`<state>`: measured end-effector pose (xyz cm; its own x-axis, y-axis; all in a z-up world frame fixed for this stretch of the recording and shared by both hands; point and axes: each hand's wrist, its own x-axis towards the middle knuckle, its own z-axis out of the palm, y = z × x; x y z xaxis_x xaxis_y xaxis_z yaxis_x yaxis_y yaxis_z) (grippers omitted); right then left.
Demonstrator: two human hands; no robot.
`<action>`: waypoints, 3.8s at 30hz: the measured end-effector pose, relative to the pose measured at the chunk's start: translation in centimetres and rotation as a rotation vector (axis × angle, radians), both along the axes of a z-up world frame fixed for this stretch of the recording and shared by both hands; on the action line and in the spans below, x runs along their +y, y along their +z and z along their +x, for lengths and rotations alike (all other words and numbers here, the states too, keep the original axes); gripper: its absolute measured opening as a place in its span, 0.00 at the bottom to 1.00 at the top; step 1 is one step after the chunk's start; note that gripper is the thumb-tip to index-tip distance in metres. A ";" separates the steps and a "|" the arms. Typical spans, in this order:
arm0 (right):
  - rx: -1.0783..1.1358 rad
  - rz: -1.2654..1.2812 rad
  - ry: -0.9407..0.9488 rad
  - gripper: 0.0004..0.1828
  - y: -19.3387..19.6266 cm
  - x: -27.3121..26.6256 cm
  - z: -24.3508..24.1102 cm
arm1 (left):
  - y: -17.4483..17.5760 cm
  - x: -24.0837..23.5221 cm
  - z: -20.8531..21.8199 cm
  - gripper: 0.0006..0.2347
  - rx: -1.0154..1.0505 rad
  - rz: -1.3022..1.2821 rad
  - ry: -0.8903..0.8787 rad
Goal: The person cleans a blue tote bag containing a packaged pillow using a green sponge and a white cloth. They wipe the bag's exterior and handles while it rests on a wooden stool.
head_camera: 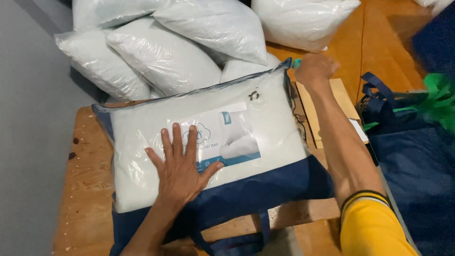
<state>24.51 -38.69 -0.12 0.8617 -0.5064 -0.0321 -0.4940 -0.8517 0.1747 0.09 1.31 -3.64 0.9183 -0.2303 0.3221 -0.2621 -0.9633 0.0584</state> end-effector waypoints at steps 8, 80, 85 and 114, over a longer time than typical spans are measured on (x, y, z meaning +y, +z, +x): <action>-0.738 0.290 0.911 0.22 3.3 15.9 -21.9 | 3.1 -0.8 -0.1 0.45 0.277 -0.049 0.019; -0.505 1.002 0.018 0.19 -11.5 4.1 -18.8 | 2.1 2.5 1.3 0.45 0.251 -0.303 0.001; -0.703 0.881 0.113 0.27 -6.1 6.4 -22.6 | 3.4 2.6 0.4 0.50 0.259 -0.328 0.016; -1.031 0.707 0.426 0.27 -1.5 11.3 -28.0 | 2.3 4.0 -0.9 0.74 0.271 -0.028 -0.062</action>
<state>-3.53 -27.42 -1.63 0.7369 -0.3365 0.5863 0.1953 -0.7243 -0.6612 -0.84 5.36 -1.30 0.9563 -0.2828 0.0738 -0.2913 -0.9430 0.1612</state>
